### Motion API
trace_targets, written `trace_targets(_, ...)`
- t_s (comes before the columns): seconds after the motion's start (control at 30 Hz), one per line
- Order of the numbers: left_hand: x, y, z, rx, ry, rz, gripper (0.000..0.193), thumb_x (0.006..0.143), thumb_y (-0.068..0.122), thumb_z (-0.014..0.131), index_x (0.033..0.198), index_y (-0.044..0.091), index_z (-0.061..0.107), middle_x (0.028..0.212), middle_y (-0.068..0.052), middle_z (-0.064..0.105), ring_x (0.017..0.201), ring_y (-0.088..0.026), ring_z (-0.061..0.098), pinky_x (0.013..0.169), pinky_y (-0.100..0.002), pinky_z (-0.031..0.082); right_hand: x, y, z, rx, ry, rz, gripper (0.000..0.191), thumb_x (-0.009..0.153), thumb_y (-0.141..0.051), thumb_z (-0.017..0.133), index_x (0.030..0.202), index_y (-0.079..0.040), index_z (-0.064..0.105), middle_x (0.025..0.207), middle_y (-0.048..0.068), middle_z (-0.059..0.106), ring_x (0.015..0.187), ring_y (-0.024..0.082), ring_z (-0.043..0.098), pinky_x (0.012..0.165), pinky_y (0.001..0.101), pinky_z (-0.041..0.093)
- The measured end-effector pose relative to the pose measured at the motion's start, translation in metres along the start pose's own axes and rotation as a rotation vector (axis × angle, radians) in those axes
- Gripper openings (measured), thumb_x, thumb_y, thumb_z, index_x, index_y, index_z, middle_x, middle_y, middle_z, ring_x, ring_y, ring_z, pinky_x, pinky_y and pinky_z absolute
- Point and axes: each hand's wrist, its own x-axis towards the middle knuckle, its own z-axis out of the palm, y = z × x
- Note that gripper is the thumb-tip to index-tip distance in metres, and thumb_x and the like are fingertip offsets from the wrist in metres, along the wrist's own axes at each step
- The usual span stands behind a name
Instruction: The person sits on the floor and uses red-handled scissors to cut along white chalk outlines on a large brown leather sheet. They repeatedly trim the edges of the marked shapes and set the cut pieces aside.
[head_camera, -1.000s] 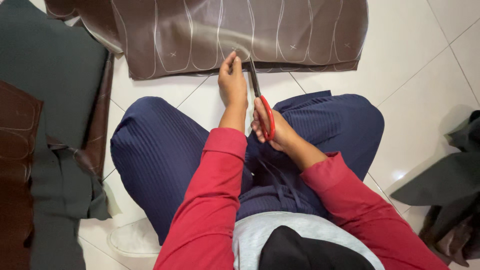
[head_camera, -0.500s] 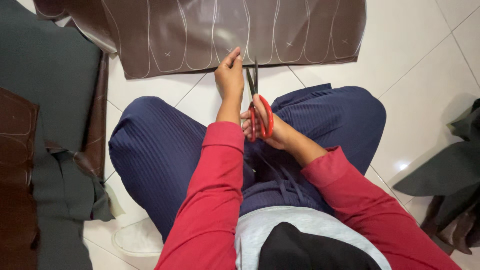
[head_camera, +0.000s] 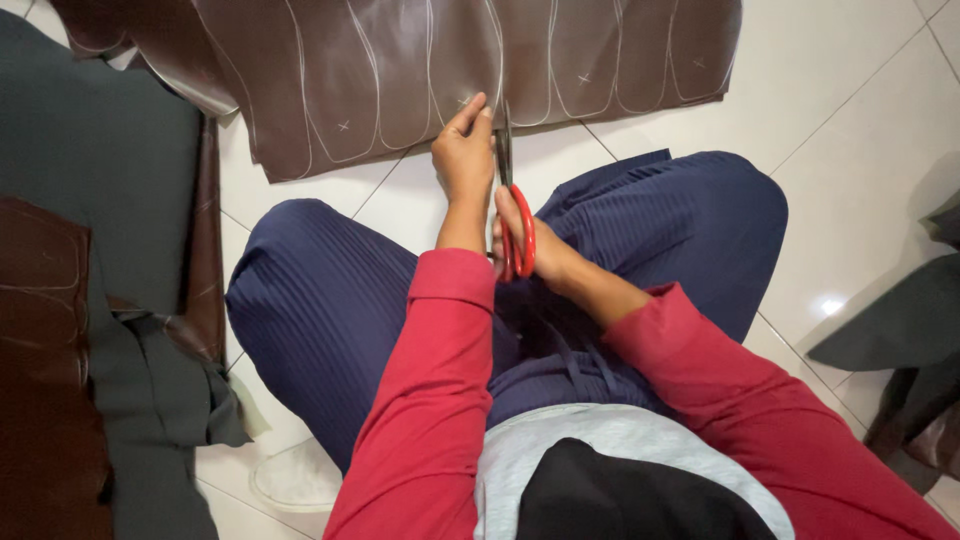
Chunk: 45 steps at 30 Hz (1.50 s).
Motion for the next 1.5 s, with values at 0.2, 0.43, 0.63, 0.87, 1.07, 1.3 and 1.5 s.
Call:
trace_targets(0.2,0.014,0.004,-0.008,0.088,-0.035,0.229,0.029,0.093,0.024,0.07,0.117,0.011,0.077,0.11,-0.009,0.081,0.098,-0.014,0.076,0.09,-0.028,0.056,-0.02,0.015,0.002,-0.141,-0.023,0.039,0.058,0.094,-0.065,0.049,0.085,-0.008,0.059,0.063,0.009,0.065,0.05,0.021,0.062,0.048,0.033,0.051)
trace_targets(0.43,0.012,-0.004,-0.004,0.093,0.022,0.224,0.029,0.09,0.023,0.071,0.116,0.012,0.078,0.115,-0.009,0.08,0.104,-0.017,0.077,0.092,-0.029,0.056,-0.008,0.022,-0.001,0.076,-0.025,0.013,0.066,0.098,-0.073,0.039,0.094,-0.008,0.051,0.063,0.007,0.056,0.049,0.022,0.058,0.049,0.0339,0.053)
trace_targets(0.63,0.007,0.003,-0.006,0.178,0.028,0.202,0.031,0.088,0.025,0.073,0.116,0.015,0.079,0.117,-0.009,0.079,0.108,-0.02,0.075,0.094,-0.031,0.055,-0.003,0.009,0.004,0.087,-0.077,0.025,0.069,0.089,-0.076,0.036,0.1,-0.01,0.054,0.064,0.008,0.063,0.054,0.022,0.062,0.054,0.0334,0.05)
trace_targets(0.87,0.0,0.01,-0.008,0.21,0.003,0.147,0.032,0.086,0.027,0.075,0.117,0.02,0.079,0.118,-0.009,0.078,0.109,-0.021,0.074,0.095,-0.031,0.055,0.018,-0.01,0.005,0.137,-0.029,-0.091,0.067,0.093,-0.078,0.038,0.092,-0.012,0.047,0.06,0.003,0.049,0.05,0.019,0.052,0.05,0.0327,0.049)
trace_targets(1.07,-0.002,0.011,-0.008,0.16,-0.01,0.095,0.033,0.087,0.025,0.075,0.118,0.017,0.078,0.117,-0.008,0.078,0.107,-0.017,0.076,0.094,-0.029,0.056,0.022,-0.013,0.006,0.088,-0.004,-0.07,0.068,0.09,-0.081,0.034,0.085,-0.015,0.045,0.056,0.002,0.047,0.044,0.016,0.05,0.044,0.0288,0.046)
trace_targets(1.3,0.001,0.001,-0.006,0.098,0.014,0.117,0.031,0.089,0.021,0.071,0.119,0.016,0.077,0.115,-0.006,0.08,0.105,-0.016,0.077,0.093,-0.028,0.057,0.017,-0.011,0.011,0.074,0.078,-0.078,0.067,0.091,-0.08,0.037,0.083,-0.014,0.046,0.054,0.0,0.043,0.04,0.012,0.044,0.039,0.0259,0.042)
trace_targets(1.5,0.002,0.0,-0.005,0.073,0.038,0.106,0.03,0.09,0.021,0.073,0.118,0.014,0.079,0.105,-0.003,0.081,0.087,-0.009,0.073,0.079,-0.026,0.057,0.015,-0.011,0.017,0.119,0.094,-0.113,0.064,0.092,-0.077,0.039,0.083,-0.014,0.047,0.052,0.0,0.043,0.037,0.013,0.042,0.036,0.0261,0.04)
